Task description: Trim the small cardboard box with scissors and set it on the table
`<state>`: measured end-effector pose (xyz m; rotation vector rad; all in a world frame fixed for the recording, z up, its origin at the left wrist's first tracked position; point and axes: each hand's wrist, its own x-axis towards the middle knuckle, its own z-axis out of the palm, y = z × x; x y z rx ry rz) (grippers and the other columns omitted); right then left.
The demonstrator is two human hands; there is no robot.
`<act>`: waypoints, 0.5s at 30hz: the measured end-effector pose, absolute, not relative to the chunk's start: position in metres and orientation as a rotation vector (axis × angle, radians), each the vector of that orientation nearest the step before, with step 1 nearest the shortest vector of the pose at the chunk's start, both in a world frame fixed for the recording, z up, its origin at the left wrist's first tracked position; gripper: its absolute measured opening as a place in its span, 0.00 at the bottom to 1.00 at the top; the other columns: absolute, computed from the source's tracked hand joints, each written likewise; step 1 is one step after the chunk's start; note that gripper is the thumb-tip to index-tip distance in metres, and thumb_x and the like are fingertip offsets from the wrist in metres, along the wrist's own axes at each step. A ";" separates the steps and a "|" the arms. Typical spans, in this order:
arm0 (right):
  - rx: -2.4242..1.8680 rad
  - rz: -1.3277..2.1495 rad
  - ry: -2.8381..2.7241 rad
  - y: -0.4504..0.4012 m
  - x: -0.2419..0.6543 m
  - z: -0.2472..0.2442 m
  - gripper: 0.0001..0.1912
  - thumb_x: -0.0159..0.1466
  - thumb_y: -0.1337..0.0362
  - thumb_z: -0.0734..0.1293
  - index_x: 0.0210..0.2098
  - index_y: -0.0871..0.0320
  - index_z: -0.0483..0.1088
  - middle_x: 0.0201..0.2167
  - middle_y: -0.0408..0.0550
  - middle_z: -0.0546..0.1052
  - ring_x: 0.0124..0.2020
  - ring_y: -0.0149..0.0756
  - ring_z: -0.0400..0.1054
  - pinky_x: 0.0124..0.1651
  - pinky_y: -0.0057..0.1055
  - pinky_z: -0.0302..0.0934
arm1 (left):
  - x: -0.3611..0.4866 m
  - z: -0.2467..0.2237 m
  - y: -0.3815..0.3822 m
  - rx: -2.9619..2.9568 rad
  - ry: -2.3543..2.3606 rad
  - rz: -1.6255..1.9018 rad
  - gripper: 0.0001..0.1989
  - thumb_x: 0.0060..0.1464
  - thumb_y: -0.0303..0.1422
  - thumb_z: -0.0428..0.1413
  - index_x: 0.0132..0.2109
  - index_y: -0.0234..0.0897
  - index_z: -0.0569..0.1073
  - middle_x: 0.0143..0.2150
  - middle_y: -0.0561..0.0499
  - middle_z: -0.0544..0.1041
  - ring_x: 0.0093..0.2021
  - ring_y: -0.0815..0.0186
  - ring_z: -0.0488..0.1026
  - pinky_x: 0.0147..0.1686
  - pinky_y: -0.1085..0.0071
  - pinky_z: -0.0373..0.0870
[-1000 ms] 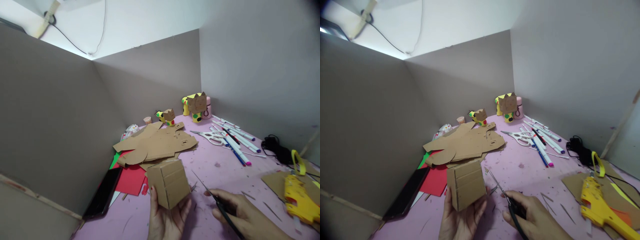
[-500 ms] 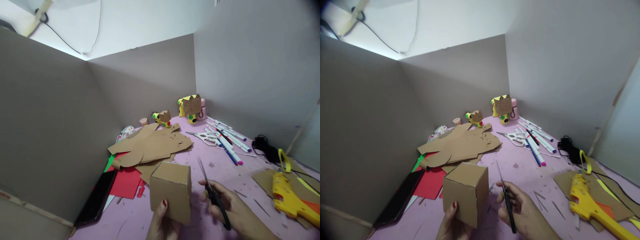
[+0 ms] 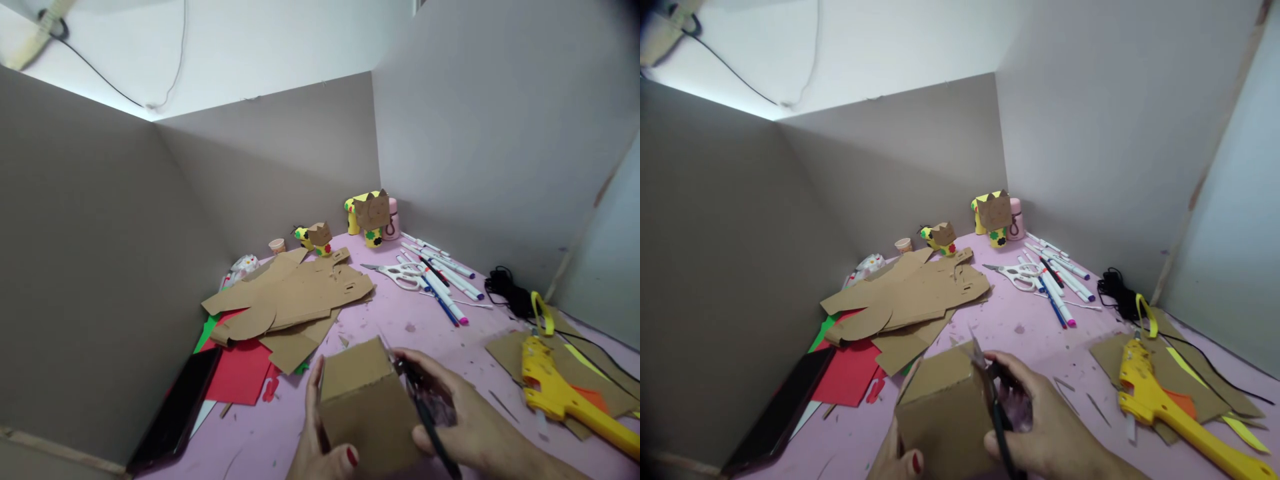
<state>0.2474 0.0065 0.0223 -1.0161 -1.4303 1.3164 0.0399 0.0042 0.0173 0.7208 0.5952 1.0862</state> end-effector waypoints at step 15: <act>-1.275 0.908 -1.918 0.006 0.247 0.030 0.17 0.55 0.61 0.66 0.44 0.54 0.74 0.29 0.43 0.75 0.29 0.38 0.69 0.32 0.28 0.60 | -0.013 -0.005 0.009 0.505 0.815 1.283 0.33 0.47 0.37 0.63 0.60 0.41 0.67 0.40 0.47 0.84 0.52 0.51 0.75 0.56 0.60 0.68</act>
